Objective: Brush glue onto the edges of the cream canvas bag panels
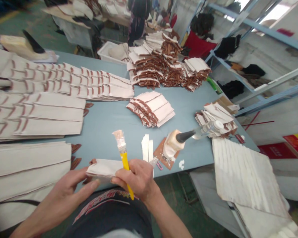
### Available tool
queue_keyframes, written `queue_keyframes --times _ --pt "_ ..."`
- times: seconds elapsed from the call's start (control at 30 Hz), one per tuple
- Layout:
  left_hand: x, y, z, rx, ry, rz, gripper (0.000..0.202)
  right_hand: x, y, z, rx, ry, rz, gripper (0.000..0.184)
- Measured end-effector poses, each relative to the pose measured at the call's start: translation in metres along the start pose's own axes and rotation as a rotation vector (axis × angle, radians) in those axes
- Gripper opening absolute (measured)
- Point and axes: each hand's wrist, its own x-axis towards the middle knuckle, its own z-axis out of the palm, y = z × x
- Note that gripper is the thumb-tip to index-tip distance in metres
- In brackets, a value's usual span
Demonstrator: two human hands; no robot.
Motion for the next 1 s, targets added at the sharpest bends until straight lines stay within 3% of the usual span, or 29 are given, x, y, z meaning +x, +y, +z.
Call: queue_keyframes --times 0.13,0.23,0.33,0.47,0.6,0.83,1.0 --pt "0.000 0.006 0.009 -0.035 -0.016 0.005 0.033 -0.007 -0.008 -0.004 0.147 0.018 0.088 0.021" --pt "-0.009 0.004 0.014 0.008 -0.013 0.058 0.030 -0.008 -0.023 -0.018 0.322 0.119 0.335 0.024" --pt "-0.016 0.002 0.017 0.052 0.034 0.181 0.027 -0.005 -0.040 -0.032 0.457 0.273 0.593 0.026" --pt "-0.016 0.003 0.021 0.110 0.124 0.354 0.030 0.002 -0.054 -0.039 0.491 0.407 0.742 0.030" --pt "-0.014 0.005 0.023 0.160 0.130 0.401 0.031 0.003 -0.062 -0.040 0.454 0.330 0.662 0.025" --pt "-0.015 0.004 0.024 0.142 0.166 0.422 0.030 0.008 -0.077 -0.050 0.329 0.146 0.318 0.025" --pt "-0.014 0.004 0.025 0.130 0.198 0.429 0.034 0.011 -0.074 -0.056 0.344 0.083 0.221 0.029"
